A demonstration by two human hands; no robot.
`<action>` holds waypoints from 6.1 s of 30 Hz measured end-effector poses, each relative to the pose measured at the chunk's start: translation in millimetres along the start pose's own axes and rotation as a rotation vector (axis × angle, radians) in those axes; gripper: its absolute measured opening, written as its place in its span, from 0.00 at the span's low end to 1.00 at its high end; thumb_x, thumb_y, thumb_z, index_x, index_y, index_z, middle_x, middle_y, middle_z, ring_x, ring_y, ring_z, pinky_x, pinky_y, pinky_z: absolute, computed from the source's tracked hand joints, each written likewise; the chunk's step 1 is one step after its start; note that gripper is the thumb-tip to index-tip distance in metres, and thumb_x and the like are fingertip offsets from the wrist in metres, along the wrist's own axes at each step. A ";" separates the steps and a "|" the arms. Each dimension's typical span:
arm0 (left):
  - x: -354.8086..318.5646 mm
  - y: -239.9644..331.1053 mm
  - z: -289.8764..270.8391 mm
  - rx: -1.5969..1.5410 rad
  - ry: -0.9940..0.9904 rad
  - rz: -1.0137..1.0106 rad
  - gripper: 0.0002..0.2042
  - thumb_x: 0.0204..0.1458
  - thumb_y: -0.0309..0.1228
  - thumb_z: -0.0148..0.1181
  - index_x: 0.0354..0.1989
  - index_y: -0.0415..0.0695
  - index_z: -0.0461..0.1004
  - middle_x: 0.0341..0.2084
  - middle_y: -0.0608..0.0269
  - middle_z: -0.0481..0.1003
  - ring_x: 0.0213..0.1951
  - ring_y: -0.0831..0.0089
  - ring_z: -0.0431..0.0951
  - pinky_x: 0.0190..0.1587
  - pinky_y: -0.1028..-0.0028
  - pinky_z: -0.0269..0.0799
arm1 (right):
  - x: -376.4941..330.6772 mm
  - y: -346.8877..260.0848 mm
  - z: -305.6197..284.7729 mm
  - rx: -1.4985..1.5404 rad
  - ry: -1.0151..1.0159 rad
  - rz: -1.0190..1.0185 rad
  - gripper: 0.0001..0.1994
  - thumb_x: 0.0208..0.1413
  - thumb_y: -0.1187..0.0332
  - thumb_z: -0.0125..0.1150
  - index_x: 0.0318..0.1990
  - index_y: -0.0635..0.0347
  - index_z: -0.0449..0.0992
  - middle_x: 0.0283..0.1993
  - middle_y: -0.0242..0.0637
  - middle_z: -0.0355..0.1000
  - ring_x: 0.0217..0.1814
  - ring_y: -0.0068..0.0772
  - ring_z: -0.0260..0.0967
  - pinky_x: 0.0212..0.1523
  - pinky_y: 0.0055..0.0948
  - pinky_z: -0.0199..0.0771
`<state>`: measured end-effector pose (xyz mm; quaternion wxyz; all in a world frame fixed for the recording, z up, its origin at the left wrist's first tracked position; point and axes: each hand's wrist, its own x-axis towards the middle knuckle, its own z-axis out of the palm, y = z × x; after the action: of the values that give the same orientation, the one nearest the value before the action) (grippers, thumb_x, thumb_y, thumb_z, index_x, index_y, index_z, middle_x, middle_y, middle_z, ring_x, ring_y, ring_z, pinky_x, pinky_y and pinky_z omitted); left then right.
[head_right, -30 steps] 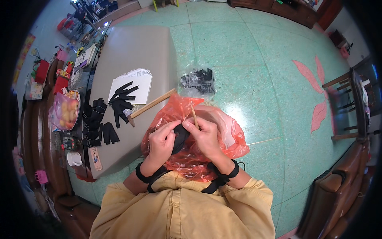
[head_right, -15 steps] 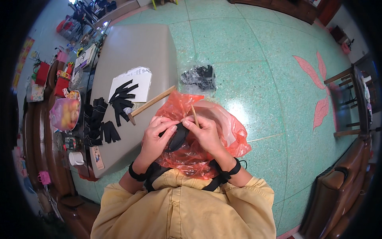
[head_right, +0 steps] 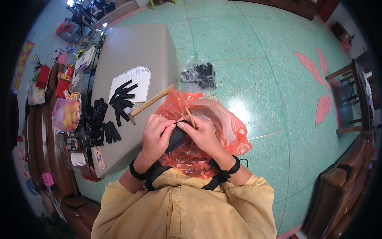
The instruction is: The person uses a small wooden stick to apply a substance to the edges of black rubber components and then presses them together by hand.
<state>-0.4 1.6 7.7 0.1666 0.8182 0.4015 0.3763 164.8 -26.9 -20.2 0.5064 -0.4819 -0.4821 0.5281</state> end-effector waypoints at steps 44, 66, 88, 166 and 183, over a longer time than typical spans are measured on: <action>-0.5 3.5 -20.8 -1.120 -0.167 -0.423 0.10 0.50 0.14 0.52 0.41 0.34 0.65 0.41 0.56 0.69 0.42 0.76 0.72 0.47 0.76 0.70 | -4.7 -23.6 -1.1 -0.415 -0.078 -0.448 0.06 0.45 0.73 0.58 0.31 0.64 0.71 0.25 0.45 0.70 0.23 0.45 0.69 0.23 0.35 0.67; 24.7 -12.2 -26.2 -1.031 -0.282 -0.650 0.06 0.50 0.19 0.55 0.37 0.35 0.71 0.26 0.68 0.72 0.27 0.86 0.72 0.30 0.86 0.68 | 2.6 -15.7 7.1 -0.359 -0.076 -0.332 0.07 0.53 0.69 0.57 0.30 0.64 0.72 0.21 0.47 0.68 0.21 0.42 0.67 0.23 0.33 0.64; -12.5 -26.1 -16.8 -0.675 -0.267 -0.637 0.04 0.53 0.24 0.55 0.33 0.36 0.73 0.25 0.71 0.70 0.27 0.85 0.69 0.29 0.84 0.65 | 31.7 4.3 -10.3 -0.030 -0.029 -0.051 0.11 0.49 0.66 0.64 0.34 0.67 0.75 0.26 0.32 0.71 0.29 0.19 0.65 0.32 0.20 0.65; -9.6 9.4 -44.5 -0.336 -0.617 -0.018 0.07 0.46 0.21 0.57 0.34 0.36 0.75 0.35 0.53 0.76 0.36 0.61 0.77 0.39 0.71 0.72 | -47.7 -25.3 -29.6 -1.069 -0.285 -1.134 0.13 0.40 0.74 0.58 0.37 0.68 0.73 0.32 0.37 0.69 0.24 0.23 0.63 0.18 0.19 0.63; -8.3 13.1 -42.2 -0.236 -0.582 -0.016 0.05 0.46 0.21 0.58 0.32 0.35 0.75 0.30 0.54 0.76 0.34 0.61 0.77 0.37 0.71 0.73 | -48.4 -17.0 -35.5 -1.062 -0.195 -1.080 0.12 0.39 0.75 0.59 0.36 0.68 0.72 0.33 0.39 0.68 0.24 0.25 0.64 0.18 0.20 0.65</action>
<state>-28.3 -14.3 39.2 0.3712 0.8634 0.2969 0.1692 202.4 -74.2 -4.8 0.3498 -0.3093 -0.8825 -0.0557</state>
